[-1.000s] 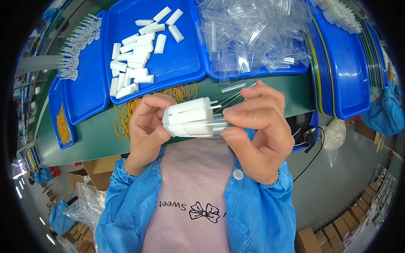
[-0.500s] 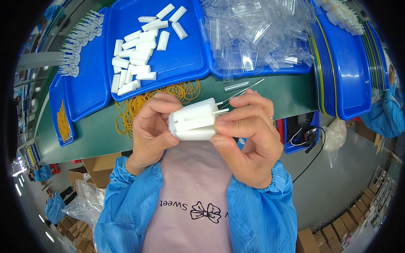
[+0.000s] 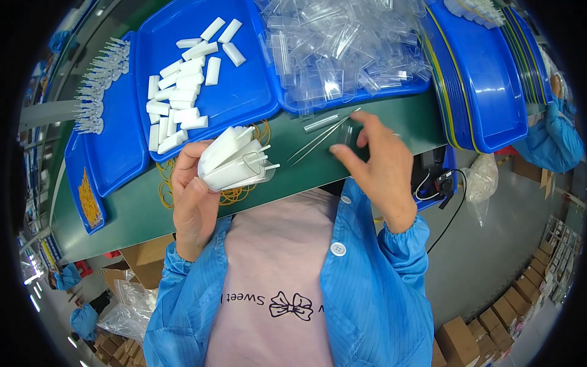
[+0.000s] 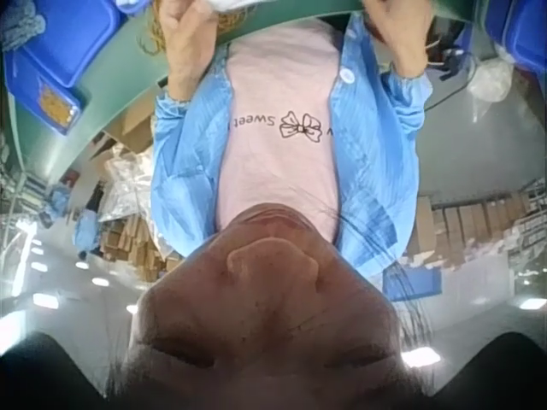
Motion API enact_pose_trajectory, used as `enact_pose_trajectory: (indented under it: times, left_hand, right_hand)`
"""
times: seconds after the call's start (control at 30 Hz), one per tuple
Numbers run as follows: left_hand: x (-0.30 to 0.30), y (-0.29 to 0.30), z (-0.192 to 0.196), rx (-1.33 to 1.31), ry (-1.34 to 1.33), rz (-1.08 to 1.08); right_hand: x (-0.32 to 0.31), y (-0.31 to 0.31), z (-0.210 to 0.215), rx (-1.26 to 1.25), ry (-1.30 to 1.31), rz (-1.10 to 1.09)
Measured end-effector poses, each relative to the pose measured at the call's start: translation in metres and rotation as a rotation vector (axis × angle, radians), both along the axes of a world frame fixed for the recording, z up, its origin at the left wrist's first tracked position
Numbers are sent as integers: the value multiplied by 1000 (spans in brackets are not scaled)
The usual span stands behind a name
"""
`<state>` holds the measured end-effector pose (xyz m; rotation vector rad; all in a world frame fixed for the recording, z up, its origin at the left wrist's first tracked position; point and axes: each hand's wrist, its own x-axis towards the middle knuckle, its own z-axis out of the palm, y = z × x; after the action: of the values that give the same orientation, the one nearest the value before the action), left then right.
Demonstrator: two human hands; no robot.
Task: The person assembles components by mounting white pieces onto prongs on a plastic base by hand, slipping clear plastic sleeves over each piece, securing the assembled unit with a rubber band, and adjusting the pieces using a pointed metal tool.
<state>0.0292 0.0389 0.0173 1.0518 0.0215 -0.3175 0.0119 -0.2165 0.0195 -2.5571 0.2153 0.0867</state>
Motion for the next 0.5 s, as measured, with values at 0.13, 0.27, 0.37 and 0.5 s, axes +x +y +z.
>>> enact_pose_trajectory:
  times: [0.13, 0.27, 0.37, 0.5]
  left_hand:
    - [-2, -2, -2, -7, 16, -8]
    - [-2, -1, -2, 9, -27, -39]
    - [-4, -2, -2, -1, -126, -70]
    - [-6, -5, -6, 46, -286, -119]
  right_hand:
    - [-3, -3, -13, 31, -97, 76]
    - [-4, -7, -17, 649, -185, -71]
    - [-5, -4, -6, 1027, -270, -110]
    - [1, 17, 10, 1276, -436, -182]
